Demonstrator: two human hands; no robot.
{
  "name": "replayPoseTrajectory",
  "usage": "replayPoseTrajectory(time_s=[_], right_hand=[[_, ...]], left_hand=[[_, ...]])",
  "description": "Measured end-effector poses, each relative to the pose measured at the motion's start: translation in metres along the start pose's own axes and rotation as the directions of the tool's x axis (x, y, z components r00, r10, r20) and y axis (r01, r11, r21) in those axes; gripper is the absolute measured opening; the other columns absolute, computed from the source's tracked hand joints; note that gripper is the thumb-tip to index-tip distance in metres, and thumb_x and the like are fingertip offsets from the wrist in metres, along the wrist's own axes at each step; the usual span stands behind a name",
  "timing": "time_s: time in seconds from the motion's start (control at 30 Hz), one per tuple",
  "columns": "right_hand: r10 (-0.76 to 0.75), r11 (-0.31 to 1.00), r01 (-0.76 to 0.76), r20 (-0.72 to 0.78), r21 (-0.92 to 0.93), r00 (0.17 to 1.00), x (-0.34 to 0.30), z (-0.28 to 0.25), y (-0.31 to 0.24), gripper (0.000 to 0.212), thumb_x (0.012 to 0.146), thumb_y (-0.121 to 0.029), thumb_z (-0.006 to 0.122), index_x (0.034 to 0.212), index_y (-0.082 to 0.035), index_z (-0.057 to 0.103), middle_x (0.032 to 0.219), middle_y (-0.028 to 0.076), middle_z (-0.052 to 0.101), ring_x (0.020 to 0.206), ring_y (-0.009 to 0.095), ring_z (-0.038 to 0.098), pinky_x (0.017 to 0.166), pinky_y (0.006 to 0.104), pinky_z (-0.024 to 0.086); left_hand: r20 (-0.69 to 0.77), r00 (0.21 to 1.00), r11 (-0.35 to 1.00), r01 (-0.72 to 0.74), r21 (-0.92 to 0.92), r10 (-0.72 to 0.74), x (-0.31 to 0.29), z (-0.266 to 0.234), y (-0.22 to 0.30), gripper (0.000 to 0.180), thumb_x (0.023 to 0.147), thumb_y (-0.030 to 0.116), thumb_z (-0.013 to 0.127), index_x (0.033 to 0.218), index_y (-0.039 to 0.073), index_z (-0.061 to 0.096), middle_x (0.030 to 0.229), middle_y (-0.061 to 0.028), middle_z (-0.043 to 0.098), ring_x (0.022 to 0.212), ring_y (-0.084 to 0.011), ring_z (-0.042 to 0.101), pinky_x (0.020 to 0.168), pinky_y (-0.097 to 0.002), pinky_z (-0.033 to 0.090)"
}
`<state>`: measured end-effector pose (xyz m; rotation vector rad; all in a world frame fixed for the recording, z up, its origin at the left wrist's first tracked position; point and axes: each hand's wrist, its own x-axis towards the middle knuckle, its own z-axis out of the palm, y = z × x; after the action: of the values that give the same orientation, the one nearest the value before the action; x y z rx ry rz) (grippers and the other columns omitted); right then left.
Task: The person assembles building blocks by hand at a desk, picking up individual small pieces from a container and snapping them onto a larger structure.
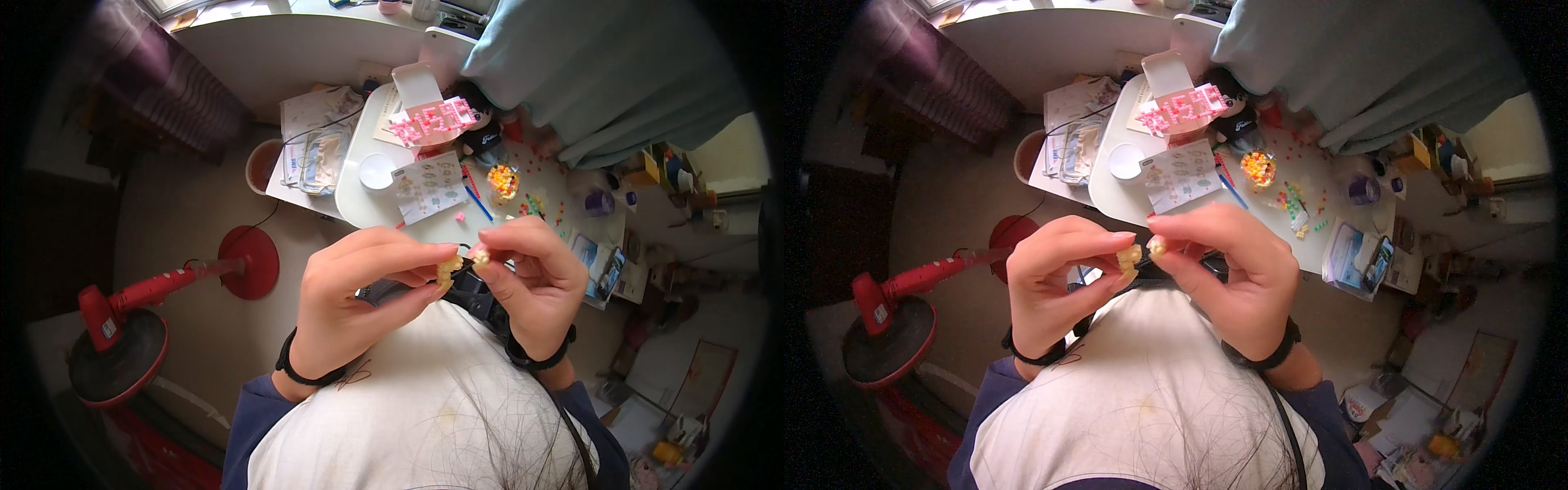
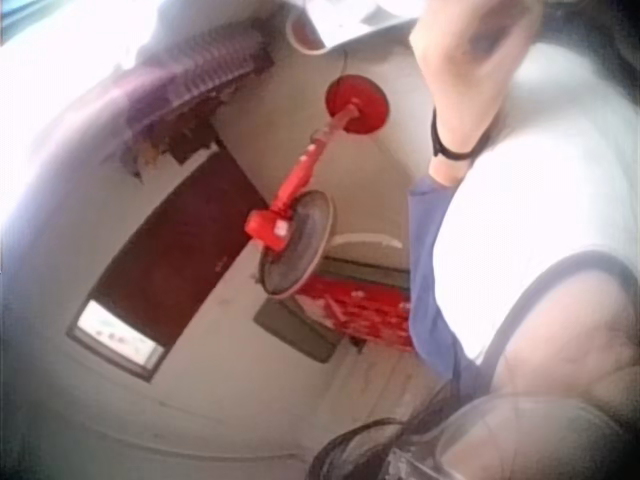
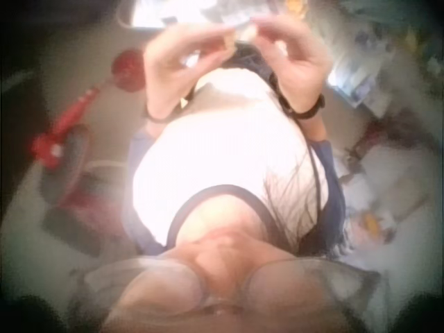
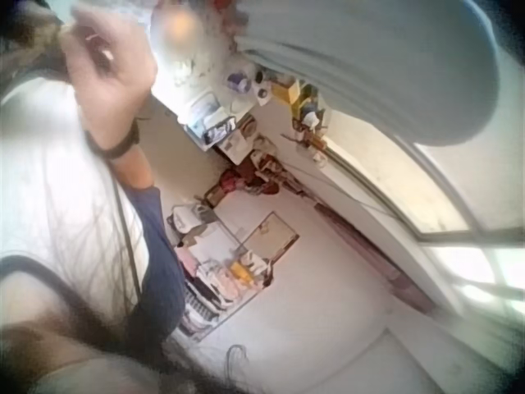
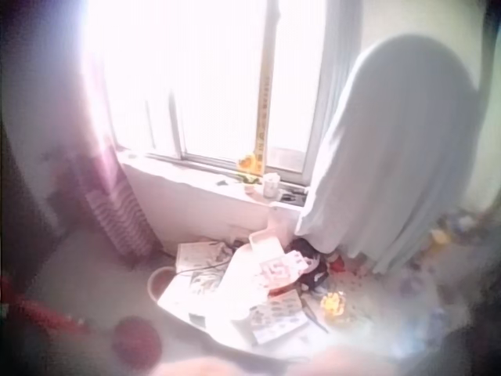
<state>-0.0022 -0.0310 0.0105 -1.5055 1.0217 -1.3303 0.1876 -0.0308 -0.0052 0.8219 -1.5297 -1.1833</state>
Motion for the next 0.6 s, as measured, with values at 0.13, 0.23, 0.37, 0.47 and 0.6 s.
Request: replayPoseTrajectory(time_s=[0.13,0.23,0.37,0.47,0.6], right_hand=[[-0.099,0.995,0.099,0.092,0.000,0.991,0.002,-0.003,0.008,0.021,0.076,0.009,0.070,0.096,0.003,0.067,0.097,0.013,0.066,0.074,0.013,0.062,0.065,0.0219,0.049],[-0.076,0.996,0.080,0.116,-0.030,0.990,0.001,0.001,0.006,0.021,0.076,0.007,0.071,0.096,0.002,0.067,0.095,0.013,0.067,0.075,0.012,0.062,0.063,0.0211,0.049],[-0.073,0.997,0.076,0.085,-0.029,0.994,-0.003,0.002,0.009,0.020,0.076,0.006,0.072,0.095,0.002,0.067,0.091,0.012,0.068,0.075,0.012,0.063,0.061,0.0212,0.050],[-0.071,0.997,0.070,0.079,0.020,0.994,-0.004,0.002,0.010,0.019,0.076,0.006,0.072,0.094,0.003,0.066,0.089,0.012,0.069,0.073,0.012,0.064,0.062,0.0213,0.051],[-0.065,0.995,0.060,0.057,0.074,0.996,-0.007,0.002,0.011,0.019,0.076,0.007,0.072,0.093,0.003,0.066,0.087,0.012,0.069,0.072,0.012,0.065,0.062,0.0211,0.051]], left_hand=[[-0.010,1.000,0.999,0.028,0.038,-0.028,0.000,0.002,0.001,0.039,0.072,-0.011,0.069,0.109,0.001,0.067,0.093,-0.0096,0.064,0.081,-0.0152,0.066,0.073,-0.0249,0.056],[-0.069,0.990,0.990,0.120,-0.069,-0.125,-0.002,0.007,0.004,0.038,0.074,-0.008,0.070,0.110,0.001,0.065,0.091,-0.0087,0.065,0.081,-0.0147,0.066,0.074,-0.0255,0.056],[-0.107,0.980,0.978,0.152,-0.145,-0.169,-0.005,0.011,0.003,0.035,0.073,-0.005,0.074,0.106,-0.001,0.063,0.090,-0.0081,0.064,0.081,-0.0143,0.065,0.074,-0.0262,0.056],[-0.024,0.996,0.990,0.086,-0.113,-0.089,-0.006,0.006,-0.004,0.030,0.072,-0.002,0.076,0.099,-0.001,0.064,0.091,-0.0089,0.065,0.081,-0.0148,0.065,0.074,-0.0269,0.056],[-0.011,0.998,0.996,0.055,-0.071,-0.056,-0.004,0.007,-0.006,0.027,0.071,0.000,0.078,0.095,0.000,0.065,0.092,-0.0087,0.065,0.079,-0.0156,0.065,0.072,-0.0268,0.056]])
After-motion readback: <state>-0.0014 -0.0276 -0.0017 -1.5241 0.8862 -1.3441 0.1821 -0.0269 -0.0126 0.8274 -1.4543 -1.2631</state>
